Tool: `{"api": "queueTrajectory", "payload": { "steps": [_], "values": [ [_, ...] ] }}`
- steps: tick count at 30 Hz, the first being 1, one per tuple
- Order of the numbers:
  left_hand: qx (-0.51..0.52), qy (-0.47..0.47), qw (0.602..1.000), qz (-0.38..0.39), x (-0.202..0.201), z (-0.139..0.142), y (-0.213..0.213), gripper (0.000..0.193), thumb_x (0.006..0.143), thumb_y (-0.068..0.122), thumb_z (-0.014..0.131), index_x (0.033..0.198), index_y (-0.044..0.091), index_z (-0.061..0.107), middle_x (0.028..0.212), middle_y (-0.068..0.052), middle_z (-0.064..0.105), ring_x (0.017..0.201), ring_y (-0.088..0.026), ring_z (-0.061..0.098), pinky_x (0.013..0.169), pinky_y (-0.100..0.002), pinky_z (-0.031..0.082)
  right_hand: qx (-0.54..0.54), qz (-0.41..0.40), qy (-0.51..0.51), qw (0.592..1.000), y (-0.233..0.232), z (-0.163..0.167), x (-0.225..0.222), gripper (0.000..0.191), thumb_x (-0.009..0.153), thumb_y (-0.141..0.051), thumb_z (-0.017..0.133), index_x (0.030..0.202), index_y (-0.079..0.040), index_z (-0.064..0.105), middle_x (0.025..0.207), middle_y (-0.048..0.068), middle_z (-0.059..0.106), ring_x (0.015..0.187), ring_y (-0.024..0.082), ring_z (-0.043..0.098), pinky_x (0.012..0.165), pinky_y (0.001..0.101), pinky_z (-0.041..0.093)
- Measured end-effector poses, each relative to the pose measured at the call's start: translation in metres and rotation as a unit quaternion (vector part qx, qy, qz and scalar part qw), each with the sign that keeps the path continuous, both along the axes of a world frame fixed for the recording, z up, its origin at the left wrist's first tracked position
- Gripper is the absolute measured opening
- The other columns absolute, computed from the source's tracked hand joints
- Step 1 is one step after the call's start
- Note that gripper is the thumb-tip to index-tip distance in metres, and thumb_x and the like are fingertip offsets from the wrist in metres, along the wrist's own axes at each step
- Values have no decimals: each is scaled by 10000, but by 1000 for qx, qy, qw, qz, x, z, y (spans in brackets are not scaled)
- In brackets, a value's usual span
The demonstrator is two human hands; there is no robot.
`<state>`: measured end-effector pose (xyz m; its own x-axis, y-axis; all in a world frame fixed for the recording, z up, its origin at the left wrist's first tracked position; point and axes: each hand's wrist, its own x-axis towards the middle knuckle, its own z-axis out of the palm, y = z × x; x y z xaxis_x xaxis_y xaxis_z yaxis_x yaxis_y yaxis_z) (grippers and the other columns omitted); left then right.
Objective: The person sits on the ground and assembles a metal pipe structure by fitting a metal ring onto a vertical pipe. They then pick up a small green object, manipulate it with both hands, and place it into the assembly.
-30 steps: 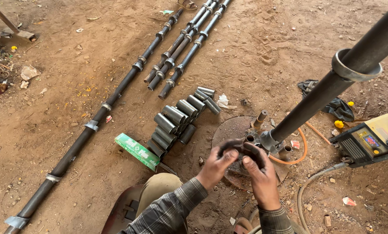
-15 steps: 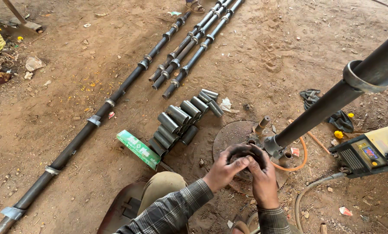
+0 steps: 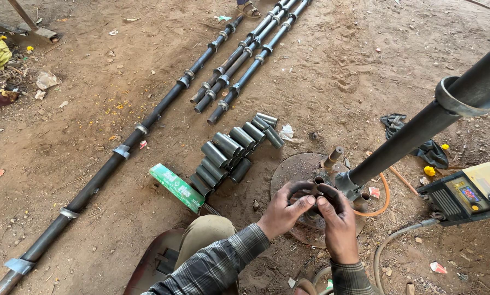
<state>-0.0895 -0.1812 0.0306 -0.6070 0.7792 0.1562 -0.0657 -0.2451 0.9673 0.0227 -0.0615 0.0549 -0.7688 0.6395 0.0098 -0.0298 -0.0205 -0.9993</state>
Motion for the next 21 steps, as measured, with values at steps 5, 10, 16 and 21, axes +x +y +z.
{"api": "queueTrajectory", "payload": {
  "steps": [5, 10, 16, 21],
  "values": [
    [-12, 26, 1000, -2, 1, 15, -11, 592, 936, 469, 687, 1284, -4, 610, 1174, -127, 706, 1074, -207, 716, 956, -340, 606, 10, -5, 5, 1000, -4, 6, 6, 513, 925, -302, 686, 1323, 12, 605, 1218, 132, 685, 1136, 209, 659, 1020, 360, 517],
    [4, 108, 994, 26, -13, 26, -15, 564, 942, 467, 703, 1209, -29, 666, 1200, -115, 637, 1059, -197, 690, 905, -314, 594, -21, 2, 15, 1000, 10, -10, 3, 485, 914, -206, 690, 1326, 33, 598, 1215, 131, 690, 1143, 211, 666, 1024, 351, 505],
    [-10, 174, 985, 16, -71, 65, 19, 473, 932, 392, 695, 1173, -14, 704, 1199, -142, 664, 1103, -202, 690, 934, -316, 575, -79, -2, -41, 996, 65, -25, -59, 443, 892, -92, 678, 1308, 47, 616, 1184, 142, 709, 1076, 223, 675, 949, 361, 519],
    [47, 150, 988, -9, -70, 68, -15, 408, 968, 359, 681, 1144, -9, 693, 1126, -136, 670, 1046, -220, 681, 963, -342, 566, -9, 14, -42, 999, 39, -13, -64, 397, 928, -94, 629, 1303, 34, 626, 1196, 129, 708, 1083, 198, 681, 954, 335, 533]
  ]
}}
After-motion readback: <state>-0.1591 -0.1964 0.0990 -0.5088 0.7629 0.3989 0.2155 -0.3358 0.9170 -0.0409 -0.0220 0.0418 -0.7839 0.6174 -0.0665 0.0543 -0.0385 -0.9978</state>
